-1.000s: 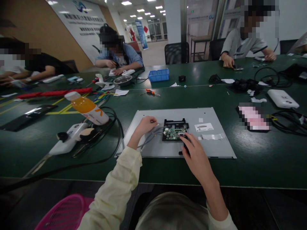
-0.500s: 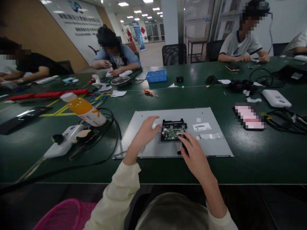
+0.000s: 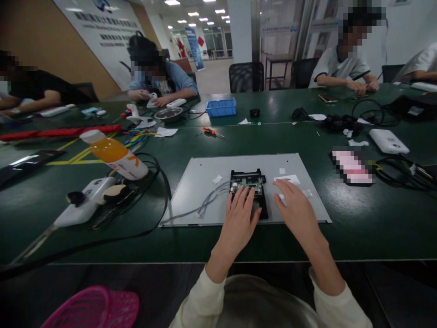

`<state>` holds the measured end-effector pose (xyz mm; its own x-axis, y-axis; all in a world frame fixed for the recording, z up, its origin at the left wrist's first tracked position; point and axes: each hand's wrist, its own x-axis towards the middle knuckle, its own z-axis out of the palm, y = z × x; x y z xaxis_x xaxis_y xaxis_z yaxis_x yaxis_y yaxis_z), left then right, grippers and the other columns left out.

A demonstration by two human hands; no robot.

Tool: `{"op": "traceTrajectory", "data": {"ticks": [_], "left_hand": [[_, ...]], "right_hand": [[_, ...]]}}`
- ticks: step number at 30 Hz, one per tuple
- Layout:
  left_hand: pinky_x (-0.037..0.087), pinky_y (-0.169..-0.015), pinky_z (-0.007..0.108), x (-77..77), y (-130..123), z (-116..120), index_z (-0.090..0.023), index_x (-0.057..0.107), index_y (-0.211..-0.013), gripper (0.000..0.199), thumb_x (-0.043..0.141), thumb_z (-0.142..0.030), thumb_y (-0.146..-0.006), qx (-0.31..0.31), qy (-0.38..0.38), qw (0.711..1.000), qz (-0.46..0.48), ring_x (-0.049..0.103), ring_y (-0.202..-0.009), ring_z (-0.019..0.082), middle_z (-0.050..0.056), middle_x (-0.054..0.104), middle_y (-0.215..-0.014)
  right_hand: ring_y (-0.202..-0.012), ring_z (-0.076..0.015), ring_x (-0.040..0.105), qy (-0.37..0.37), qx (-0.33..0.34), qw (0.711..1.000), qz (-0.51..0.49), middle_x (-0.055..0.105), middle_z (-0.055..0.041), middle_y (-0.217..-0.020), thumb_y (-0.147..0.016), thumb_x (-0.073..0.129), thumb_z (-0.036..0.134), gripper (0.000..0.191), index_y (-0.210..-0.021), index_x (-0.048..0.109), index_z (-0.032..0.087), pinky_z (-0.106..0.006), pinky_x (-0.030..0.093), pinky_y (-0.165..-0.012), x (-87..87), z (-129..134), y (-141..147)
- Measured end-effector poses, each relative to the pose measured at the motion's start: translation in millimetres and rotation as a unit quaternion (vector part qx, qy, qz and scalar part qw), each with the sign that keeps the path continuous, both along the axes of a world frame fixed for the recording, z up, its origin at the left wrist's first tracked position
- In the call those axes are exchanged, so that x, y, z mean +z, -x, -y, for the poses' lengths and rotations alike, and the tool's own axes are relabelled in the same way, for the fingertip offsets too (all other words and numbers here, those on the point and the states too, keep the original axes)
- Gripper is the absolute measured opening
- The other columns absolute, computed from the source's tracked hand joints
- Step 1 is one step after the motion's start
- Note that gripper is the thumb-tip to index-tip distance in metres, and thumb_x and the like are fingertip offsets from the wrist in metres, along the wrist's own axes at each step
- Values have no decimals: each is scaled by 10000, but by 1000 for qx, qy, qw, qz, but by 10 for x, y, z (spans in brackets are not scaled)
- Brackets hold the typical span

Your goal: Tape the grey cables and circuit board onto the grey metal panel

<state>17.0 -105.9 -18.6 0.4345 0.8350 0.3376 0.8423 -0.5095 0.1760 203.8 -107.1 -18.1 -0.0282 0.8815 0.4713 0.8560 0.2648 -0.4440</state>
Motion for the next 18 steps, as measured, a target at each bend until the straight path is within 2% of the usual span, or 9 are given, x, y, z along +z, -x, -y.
{"op": "traceTrajectory", "data": {"ticks": [5,10,14,18], "left_hand": [[267,-1158,512,-19,4,23,-153,374,-1426,472,376,-334,-990,6,-5,1000,-11,315,-1414,260,120,403,-1489],[259,-1166,503,-41,3,32,-161,362,-1439,484,366,-350,-994,10,-18,1000,-22,325,-1407,252,113,405,-1489],[254,-1168,500,-52,10,35,-163,362,-1441,488,352,-362,-996,10,-19,999,-30,332,-1403,251,112,398,-1493],[248,-1169,501,-46,13,39,-159,364,-1441,487,329,-360,-1000,8,-13,1000,-26,329,-1405,251,111,399,-1492]], "right_hand": [[-1127,-250,597,36,-11,994,106,648,-90,-1226,-925,461,279,334,-1215,595,182,-404,462,-977,160,-382,-382],[-1081,-247,615,115,12,970,213,670,-103,-1182,-916,501,303,304,-1146,642,163,-360,479,-909,68,-745,-515],[-1029,-227,633,133,-7,951,279,688,-108,-1114,-924,494,275,249,-1056,675,169,-314,480,-839,0,-871,-511],[-958,-226,653,129,-23,947,294,699,-115,-1040,-949,439,238,264,-1004,685,159,-301,472,-766,10,-891,-497]]}}
